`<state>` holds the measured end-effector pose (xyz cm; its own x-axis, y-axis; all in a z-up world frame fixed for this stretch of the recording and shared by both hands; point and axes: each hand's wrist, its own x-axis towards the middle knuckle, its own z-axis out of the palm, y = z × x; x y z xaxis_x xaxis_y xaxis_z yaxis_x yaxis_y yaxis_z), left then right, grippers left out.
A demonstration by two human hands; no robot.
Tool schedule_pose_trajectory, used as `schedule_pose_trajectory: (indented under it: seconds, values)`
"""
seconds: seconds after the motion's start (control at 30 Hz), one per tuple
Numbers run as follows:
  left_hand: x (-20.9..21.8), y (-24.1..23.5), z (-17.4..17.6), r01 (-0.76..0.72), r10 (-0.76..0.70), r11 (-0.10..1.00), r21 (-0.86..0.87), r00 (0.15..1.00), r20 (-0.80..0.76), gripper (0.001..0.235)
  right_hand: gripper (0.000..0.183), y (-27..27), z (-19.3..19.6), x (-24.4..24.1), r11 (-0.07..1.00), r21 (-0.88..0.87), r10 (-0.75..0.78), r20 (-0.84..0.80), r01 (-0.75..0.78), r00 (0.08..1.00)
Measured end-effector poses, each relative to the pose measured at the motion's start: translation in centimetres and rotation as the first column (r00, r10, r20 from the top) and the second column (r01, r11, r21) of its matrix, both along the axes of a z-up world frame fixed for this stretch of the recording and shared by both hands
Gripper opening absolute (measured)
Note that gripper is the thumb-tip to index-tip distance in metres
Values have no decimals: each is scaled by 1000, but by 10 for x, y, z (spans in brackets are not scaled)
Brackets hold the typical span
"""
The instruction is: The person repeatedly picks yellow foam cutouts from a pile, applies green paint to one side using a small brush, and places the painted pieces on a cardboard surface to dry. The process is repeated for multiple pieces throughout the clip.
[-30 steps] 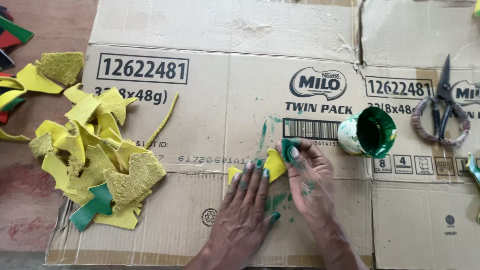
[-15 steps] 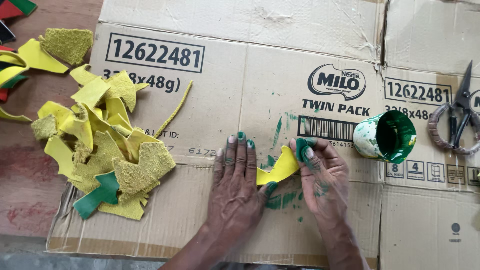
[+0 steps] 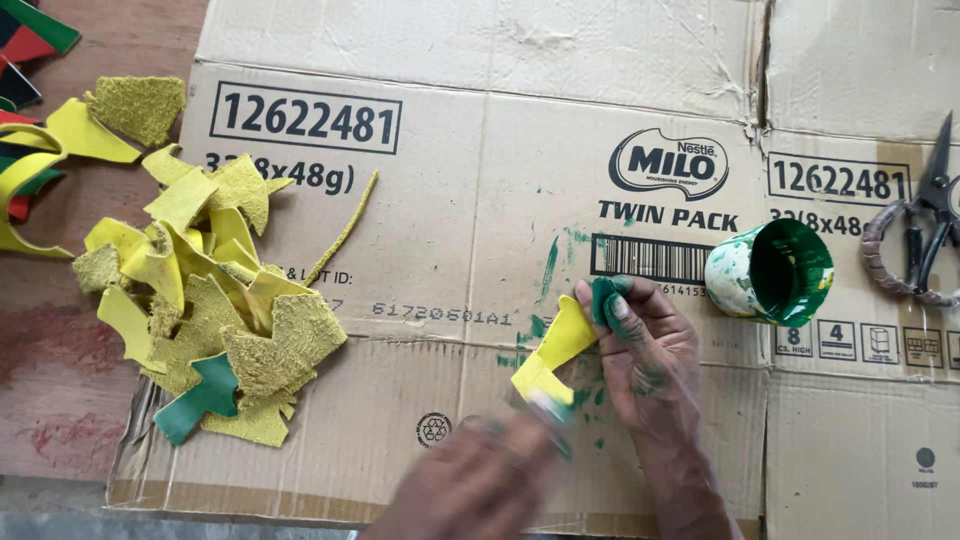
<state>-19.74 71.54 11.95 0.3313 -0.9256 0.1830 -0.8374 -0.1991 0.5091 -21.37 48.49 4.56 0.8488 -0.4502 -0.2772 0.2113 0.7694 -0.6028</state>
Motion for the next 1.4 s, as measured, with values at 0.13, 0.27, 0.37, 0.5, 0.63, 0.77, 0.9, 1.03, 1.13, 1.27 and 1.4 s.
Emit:
schedule_pose_trajectory:
  seconds: [0.13,0.27,0.37,0.5,0.63,0.77,0.9,1.03,1.13,1.27,1.4]
  values:
    - [-9,-36,-16,219,-202,959,182,973,-108,49,15,-1,-2,-1,999,44,-16,48,14,999]
    - [-2,-49,-23,-146,107,937,317,985,137,68,16,-6,-5,-2,996,90,-23,34,20,999]
    - [2,-54,-22,-298,273,895,332,954,121,76,17,-8,-7,-4,997,78,0,74,-6,997]
    - [24,-76,-29,-258,267,815,518,962,59,81,18,-12,-8,-6,992,123,-39,152,20,988]
    - [30,-97,-42,-327,239,813,483,942,236,84,19,-21,-5,-6,992,55,-121,119,115,985]
    - [25,-90,-46,-254,206,887,385,965,163,80,20,-18,-6,-6,995,24,-104,136,101,985]
    - [18,-81,-36,-238,225,929,282,971,80,75,21,-19,-9,-2,995,27,-101,140,98,985]
    - [16,-79,-35,-232,230,920,315,972,46,76,18,-15,-12,-3,997,44,-63,147,57,987]
    - [14,-75,-37,-233,241,927,293,971,10,74,17,-11,-13,1,999,36,-12,170,6,985]
    - [0,-55,-35,-250,226,918,308,968,113,73,16,-7,-12,2,1000,-30,-3,130,7,992]
    - [-3,-54,-40,-194,148,909,370,978,149,72,14,-6,-13,2,1000,-19,-12,95,14,995]
